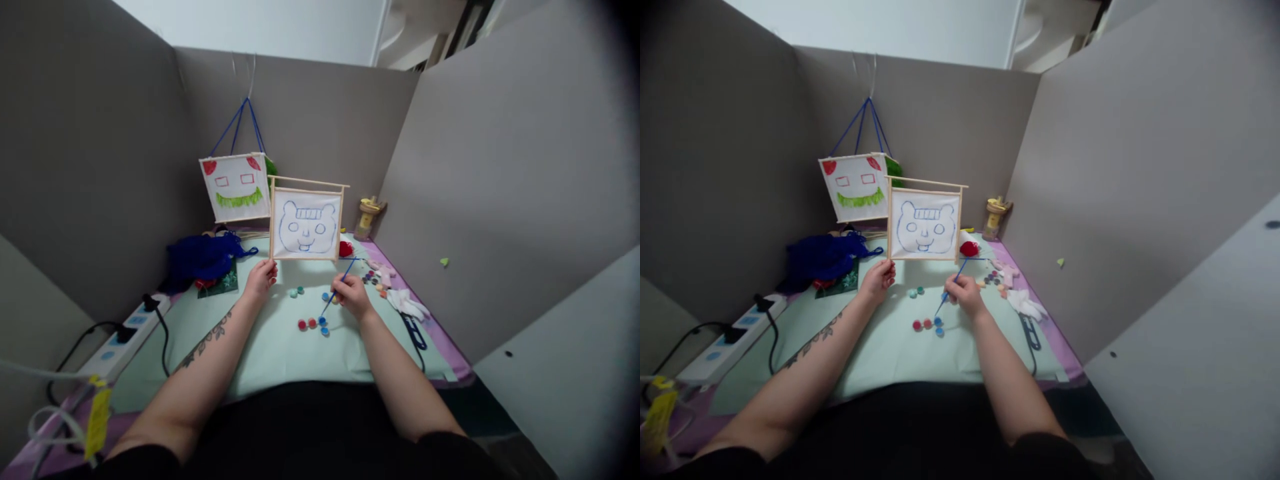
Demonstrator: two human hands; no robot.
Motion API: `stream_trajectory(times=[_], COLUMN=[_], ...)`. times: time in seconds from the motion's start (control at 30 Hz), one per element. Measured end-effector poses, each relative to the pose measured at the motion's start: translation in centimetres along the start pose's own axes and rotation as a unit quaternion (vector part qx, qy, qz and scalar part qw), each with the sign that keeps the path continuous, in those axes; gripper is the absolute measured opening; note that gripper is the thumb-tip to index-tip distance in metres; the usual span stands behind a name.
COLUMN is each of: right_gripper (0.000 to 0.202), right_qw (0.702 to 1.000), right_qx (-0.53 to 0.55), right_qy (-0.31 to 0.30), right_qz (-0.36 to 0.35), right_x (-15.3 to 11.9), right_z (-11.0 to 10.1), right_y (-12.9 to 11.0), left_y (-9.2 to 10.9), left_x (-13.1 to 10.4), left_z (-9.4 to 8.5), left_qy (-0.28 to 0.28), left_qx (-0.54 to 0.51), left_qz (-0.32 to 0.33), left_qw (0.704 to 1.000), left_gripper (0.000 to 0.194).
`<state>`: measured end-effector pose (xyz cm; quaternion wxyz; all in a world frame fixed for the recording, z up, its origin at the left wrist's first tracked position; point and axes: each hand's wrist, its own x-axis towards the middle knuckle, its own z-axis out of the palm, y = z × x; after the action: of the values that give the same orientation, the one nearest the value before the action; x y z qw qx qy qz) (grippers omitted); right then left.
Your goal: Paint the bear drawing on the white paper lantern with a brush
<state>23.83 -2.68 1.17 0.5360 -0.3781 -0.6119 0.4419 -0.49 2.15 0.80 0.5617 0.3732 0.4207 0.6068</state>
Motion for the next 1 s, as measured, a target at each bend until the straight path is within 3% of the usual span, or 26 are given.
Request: stream_trajectory(times=[0.2,0.47,0.73,1.0], right_gripper=[0.026,0.027,0.029,0.029], right_qw=[0.999,0.998,0.997,0.996], right_qx=[0.048,0.063,0.0,-0.03], right_qy=[0.004,0.016,0.071,0.076], right_qz=[0.018,0.012,-0.02,-0.022], right_x=[0.12,0.31,-0.07,-0.19], right_z=[-0.17,-0.35,-0.17,-0.01], right_y=[-0.02,0.05,0.31,0.0], left_y=[-0.16,0.26,-0.43,-0.68], left_x=[0.16,0.13,0.18,0.24], left_z=[0.13,0.18,0.02,-0.52], left_qy=[-0.024,-0.016,0.017,0.047], left_qx=[0.04,0.047,0.123,0.169], left_qz=[-0.014,0.002,0.063,0.089], left_qw=[0.999,0.999,0.99,0.98], left_gripper=[0.033,0.035,0.031,0.026])
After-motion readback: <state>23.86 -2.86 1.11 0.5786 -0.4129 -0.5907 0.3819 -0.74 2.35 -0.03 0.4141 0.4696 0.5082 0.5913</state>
